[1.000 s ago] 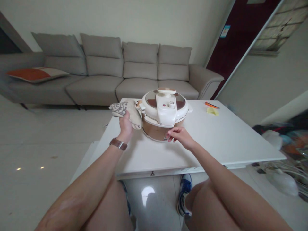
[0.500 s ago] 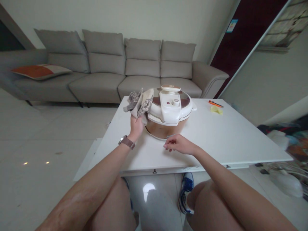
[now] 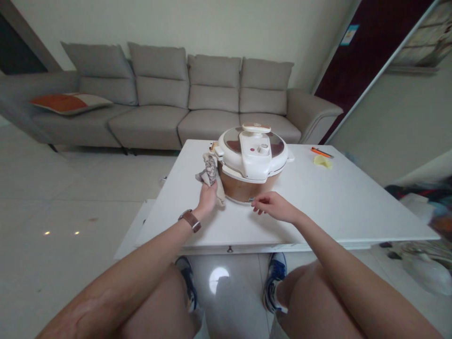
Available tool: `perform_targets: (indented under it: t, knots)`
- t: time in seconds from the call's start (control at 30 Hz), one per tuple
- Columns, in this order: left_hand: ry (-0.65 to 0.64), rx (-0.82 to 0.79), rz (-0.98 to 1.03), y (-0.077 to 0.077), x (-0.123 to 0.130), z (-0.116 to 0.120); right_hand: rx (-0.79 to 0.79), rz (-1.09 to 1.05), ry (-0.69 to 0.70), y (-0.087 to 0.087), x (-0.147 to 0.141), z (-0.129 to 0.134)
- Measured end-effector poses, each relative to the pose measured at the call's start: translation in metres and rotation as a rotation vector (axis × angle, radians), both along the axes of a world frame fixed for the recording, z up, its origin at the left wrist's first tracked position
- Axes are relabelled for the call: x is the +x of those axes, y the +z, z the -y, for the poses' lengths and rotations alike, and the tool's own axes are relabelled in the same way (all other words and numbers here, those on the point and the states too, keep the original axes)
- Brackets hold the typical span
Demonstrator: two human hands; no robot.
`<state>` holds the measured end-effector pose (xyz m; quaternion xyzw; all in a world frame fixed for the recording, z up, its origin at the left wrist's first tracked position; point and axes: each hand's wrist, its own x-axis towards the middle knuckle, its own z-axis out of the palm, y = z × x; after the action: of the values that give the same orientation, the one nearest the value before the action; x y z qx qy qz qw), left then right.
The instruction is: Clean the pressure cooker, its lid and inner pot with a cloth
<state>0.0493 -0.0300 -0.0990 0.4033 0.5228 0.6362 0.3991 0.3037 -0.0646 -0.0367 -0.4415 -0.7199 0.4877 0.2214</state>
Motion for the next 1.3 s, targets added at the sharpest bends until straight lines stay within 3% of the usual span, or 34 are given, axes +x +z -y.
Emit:
perform_targets:
  t: [0.17,0.3,0.33,0.4,0.57,0.67,0.77,0.97,1.2,1.3]
  knots:
    - [0.021,0.010,0.216,0.022,-0.003,-0.009,0.107,0.006,-0.203,0.011,0.016,-0.004]
    - [0.187,0.177,0.282,0.052,0.003,-0.003,0.149,0.007,-0.346,0.017,0.027,-0.006]
    - [0.236,0.230,0.220,0.059,0.004,-0.003,0.152,0.006,-0.368,0.018,0.029,-0.007]
    - [0.214,0.317,0.034,0.073,0.003,-0.003,0.159,0.005,-0.395,0.018,0.031,-0.007]
    - [-0.050,0.519,-0.610,0.095,0.011,0.000,0.168,0.008,-0.388,0.019,0.031,-0.005]
    - [-0.126,0.659,-0.966,0.104,0.022,0.007,0.170,0.025,-0.386,0.020,0.032,-0.004]
    - [-0.122,0.676,-1.098,0.110,0.021,0.004,0.176,0.038,-0.389,0.021,0.033,-0.005]
    - [0.033,0.634,-0.998,0.108,0.012,-0.017,0.164,0.013,-0.371,0.020,0.032,-0.006]
    - [-0.163,0.850,-1.139,0.103,0.029,0.004,0.173,0.028,-0.354,0.020,0.026,-0.006]
    - [-0.097,0.806,-1.059,0.099,0.018,0.000,0.172,0.049,-0.354,0.021,0.026,-0.005]
